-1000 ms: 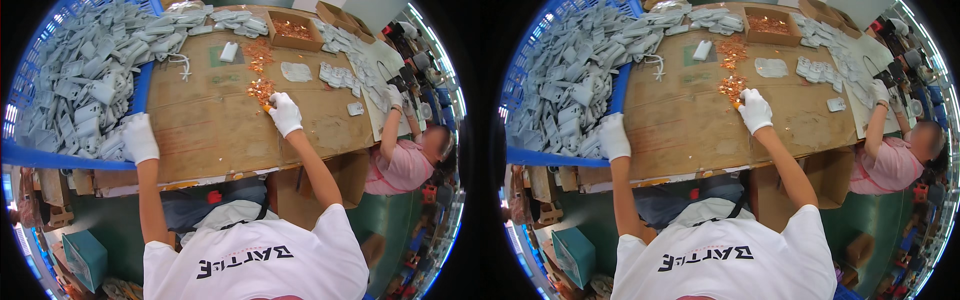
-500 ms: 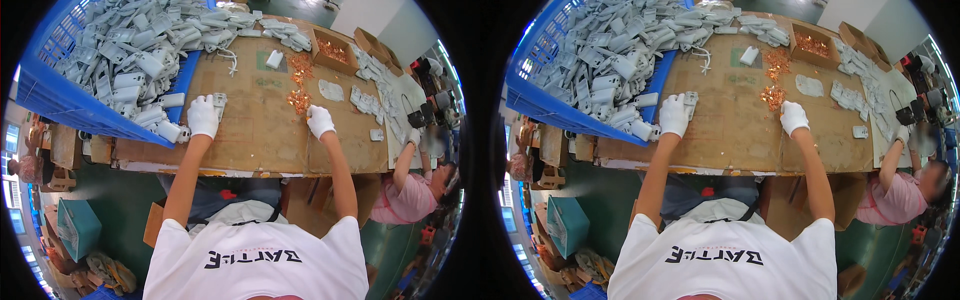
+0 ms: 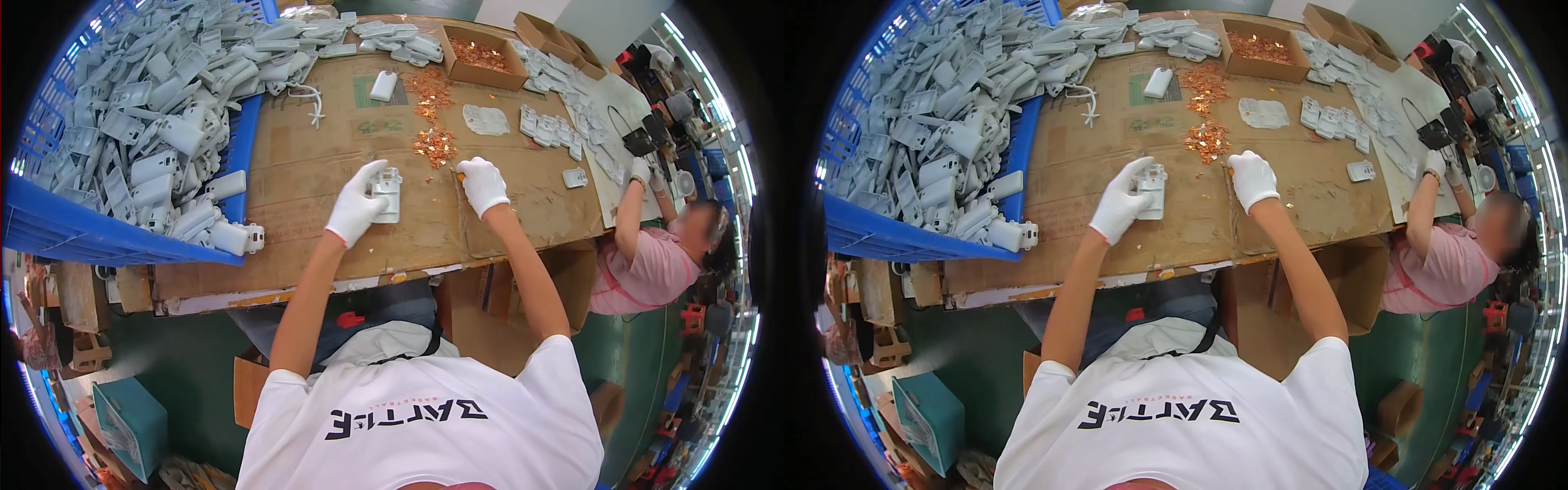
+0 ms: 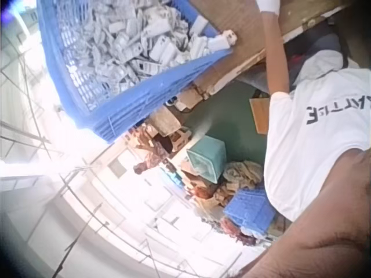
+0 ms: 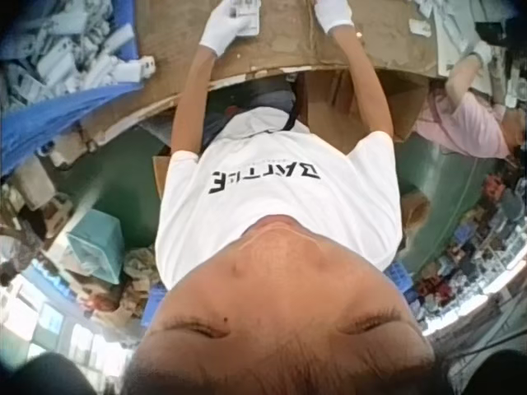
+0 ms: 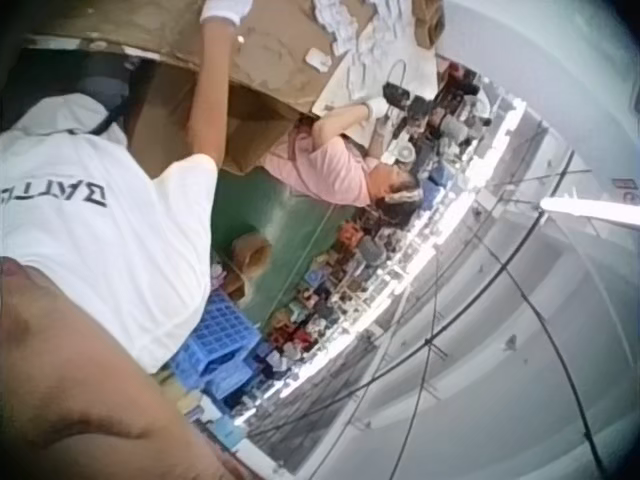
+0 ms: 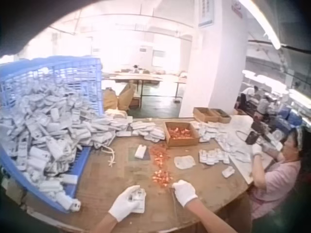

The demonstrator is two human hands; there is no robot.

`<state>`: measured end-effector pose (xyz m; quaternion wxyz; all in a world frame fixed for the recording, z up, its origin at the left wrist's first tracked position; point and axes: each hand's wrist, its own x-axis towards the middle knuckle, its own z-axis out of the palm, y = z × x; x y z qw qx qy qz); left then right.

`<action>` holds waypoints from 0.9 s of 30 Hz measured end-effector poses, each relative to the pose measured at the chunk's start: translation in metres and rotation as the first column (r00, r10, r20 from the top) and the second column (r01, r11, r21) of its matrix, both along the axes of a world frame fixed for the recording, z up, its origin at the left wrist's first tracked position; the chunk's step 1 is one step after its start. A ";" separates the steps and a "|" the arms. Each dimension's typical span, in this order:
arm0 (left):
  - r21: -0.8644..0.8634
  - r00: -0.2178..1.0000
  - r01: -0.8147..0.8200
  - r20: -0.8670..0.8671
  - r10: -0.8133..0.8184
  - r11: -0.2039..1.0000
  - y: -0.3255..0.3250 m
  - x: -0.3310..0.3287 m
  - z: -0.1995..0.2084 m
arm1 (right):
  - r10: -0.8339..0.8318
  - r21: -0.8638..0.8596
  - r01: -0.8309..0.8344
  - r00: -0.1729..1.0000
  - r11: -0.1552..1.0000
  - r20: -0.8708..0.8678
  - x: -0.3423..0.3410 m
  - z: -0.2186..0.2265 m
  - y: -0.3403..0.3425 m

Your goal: The person picks up a white plastic housing and a copper contact, fits the contact into the housing, and presses it into place. They then set the unit down and pour more copper contacts from a cardboard box onto the table.

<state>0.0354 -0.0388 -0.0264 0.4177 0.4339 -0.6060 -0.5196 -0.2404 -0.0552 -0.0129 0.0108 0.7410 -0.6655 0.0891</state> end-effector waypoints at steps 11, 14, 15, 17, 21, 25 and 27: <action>-0.252 0.895 -0.238 0.318 0.313 0.938 0.037 -0.052 0.025 | 0.329 -0.318 -0.213 0.865 0.924 0.379 0.086 0.025 0.052; -0.279 0.895 -0.227 0.318 0.313 0.933 0.042 -0.050 0.026 | 0.266 -0.269 -0.164 0.873 0.949 0.408 0.086 0.024 0.049; -0.314 0.893 -0.222 0.315 0.322 0.923 0.043 -0.048 0.027 | 0.241 -0.232 -0.149 0.862 0.961 0.445 0.086 0.024 0.048; -0.309 0.894 -0.214 0.321 0.313 0.927 0.044 -0.045 0.026 | 0.149 -0.186 -0.058 0.836 0.981 0.527 0.093 0.030 0.048; -0.351 0.899 -0.168 0.330 0.290 0.921 0.048 -0.039 0.024 | -0.034 0.188 -0.118 0.755 0.975 0.654 0.083 0.035 0.037; -0.375 0.891 -0.133 0.361 0.277 0.917 0.042 -0.035 0.024 | -0.070 0.269 -0.216 0.646 0.939 0.760 0.080 0.035 0.035; -0.349 0.879 -0.102 0.407 0.249 0.932 0.039 -0.034 0.021 | 0.050 0.167 -0.201 0.770 0.965 0.636 0.082 0.024 0.033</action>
